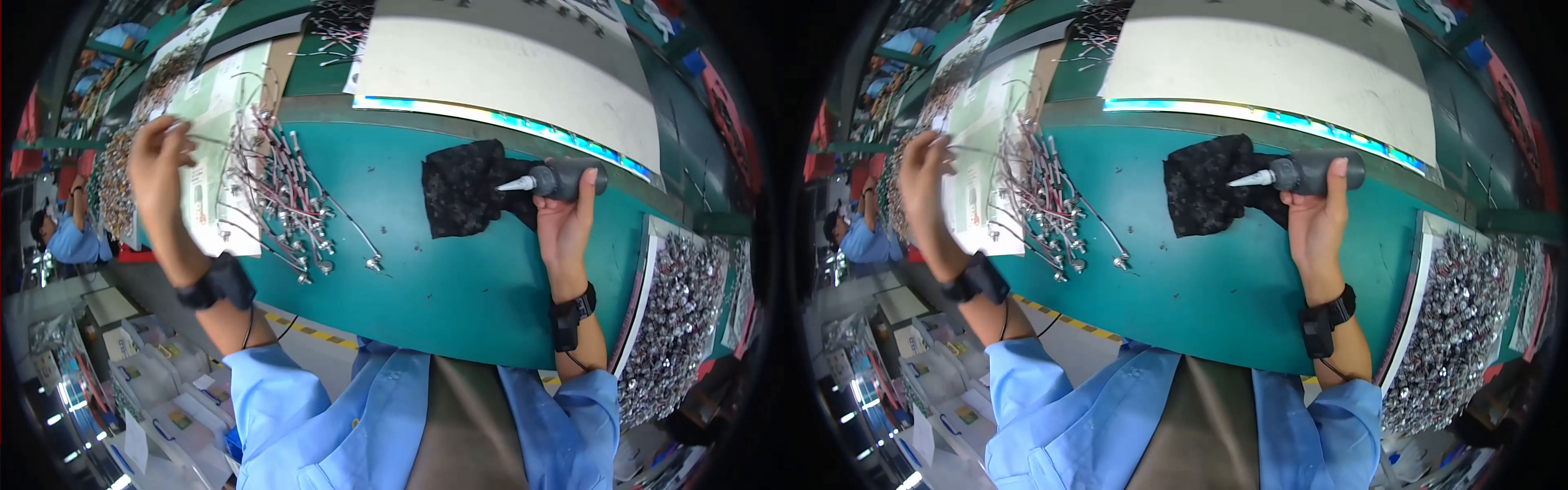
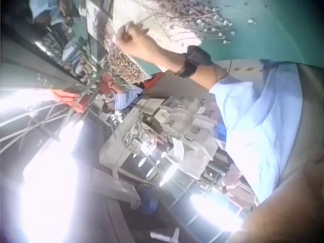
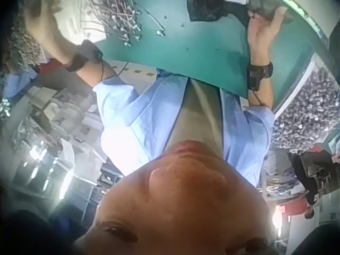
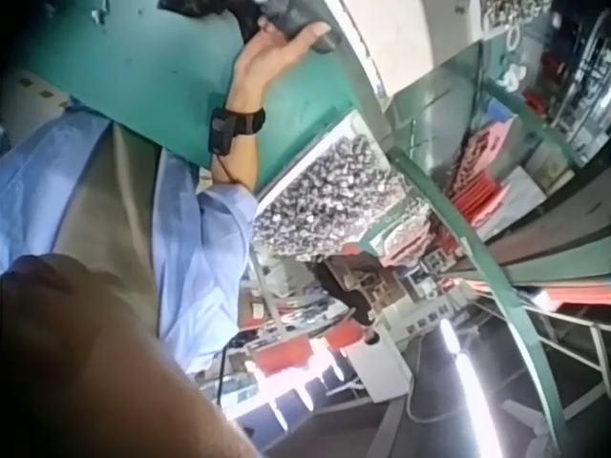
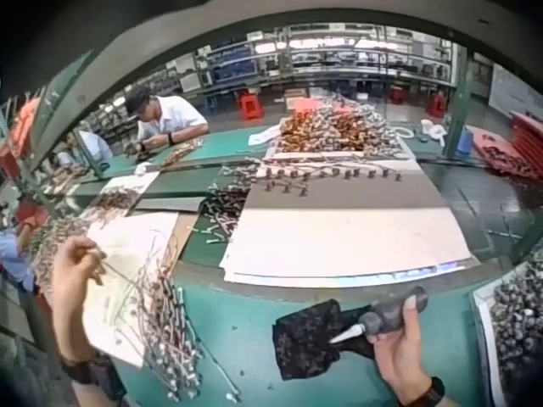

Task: Apply glue or sealant to small electronic components using a squeeze bottle on a production line.

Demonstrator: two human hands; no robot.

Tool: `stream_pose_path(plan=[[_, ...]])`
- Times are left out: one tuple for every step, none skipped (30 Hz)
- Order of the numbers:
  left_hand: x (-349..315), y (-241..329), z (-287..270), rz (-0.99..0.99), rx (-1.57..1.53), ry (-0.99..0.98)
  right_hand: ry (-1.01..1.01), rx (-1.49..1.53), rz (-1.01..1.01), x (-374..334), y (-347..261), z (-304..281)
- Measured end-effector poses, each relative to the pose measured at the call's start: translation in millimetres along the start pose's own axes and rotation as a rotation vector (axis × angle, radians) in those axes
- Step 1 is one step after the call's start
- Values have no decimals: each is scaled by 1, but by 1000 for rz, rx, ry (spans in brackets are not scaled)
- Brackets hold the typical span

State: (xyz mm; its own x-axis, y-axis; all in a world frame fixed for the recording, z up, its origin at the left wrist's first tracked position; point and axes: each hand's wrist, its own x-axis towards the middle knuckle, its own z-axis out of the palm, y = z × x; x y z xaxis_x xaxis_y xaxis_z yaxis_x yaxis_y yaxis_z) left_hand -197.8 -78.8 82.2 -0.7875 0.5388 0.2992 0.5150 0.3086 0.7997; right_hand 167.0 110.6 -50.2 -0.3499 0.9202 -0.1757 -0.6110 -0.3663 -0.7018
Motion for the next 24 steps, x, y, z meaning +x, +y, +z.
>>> stream_pose_path(plan=[[-6,11,-1,52,-81,40,5,-2,2,0,-2,-4],[-16,23,-9,67,-162,80,11,-3,1,-1,-2,-2],[-21,29,-10,81,-252,113,2,2,5,-1,-4,-3],[-27,33,-4,80,-262,101,-7,6,9,-1,-5,-3],[-40,45,-13,71,-339,140,-52,32,44,-1,-1,6],[-45,46,3,54,-460,133,-32,19,29,-1,-3,3],[-50,47,19,35,-581,126,-20,4,-8,-2,-7,0],[-57,46,29,5,-684,35,-27,3,-29,-1,-9,3],[-67,39,42,-26,-789,-56,-35,-2,-50,-2,-12,7],[-77,31,60,-82,-877,-64,-35,-7,-48,-3,-13,11],[-87,25,79,-139,-964,-72,-57,-18,-84,-5,-15,16],[-97,22,96,-222,-1047,-100,-81,-28,-117,-7,-18,23],[-105,23,114,-311,-1134,-135,-98,-43,-154,-10,-22,25],[-114,29,129,-387,-1196,-178,-94,-51,-153,-12,-26,26],[-120,37,142,-463,-1256,-227,-111,-90,-199,-14,-32,27],[-125,38,150,-476,-1255,-219,-134,-129,-230,-14,-33,30],[-130,38,157,-525,-1277,-266,-158,-167,-260,-13,-33,32],[-134,38,161,-568,-1301,-315,-160,-171,-253,-14,-35,36],[-137,38,163,-574,-1301,-307,-173,-220,-287,-15,-37,41],[-139,37,165,-573,-1288,-313,-187,-269,-320,-15,-38,45],[-141,36,167,-572,-1274,-319,-202,-316,-352,-15,-36,49],[-143,33,167,-571,-1259,-324,-207,-316,-342,-15,-33,51],[-144,31,169,-575,-1260,-316,-208,-320,-339,-14,-32,52],[-144,28,170,-592,-1274,-303,-209,-323,-337,-13,-30,54]])
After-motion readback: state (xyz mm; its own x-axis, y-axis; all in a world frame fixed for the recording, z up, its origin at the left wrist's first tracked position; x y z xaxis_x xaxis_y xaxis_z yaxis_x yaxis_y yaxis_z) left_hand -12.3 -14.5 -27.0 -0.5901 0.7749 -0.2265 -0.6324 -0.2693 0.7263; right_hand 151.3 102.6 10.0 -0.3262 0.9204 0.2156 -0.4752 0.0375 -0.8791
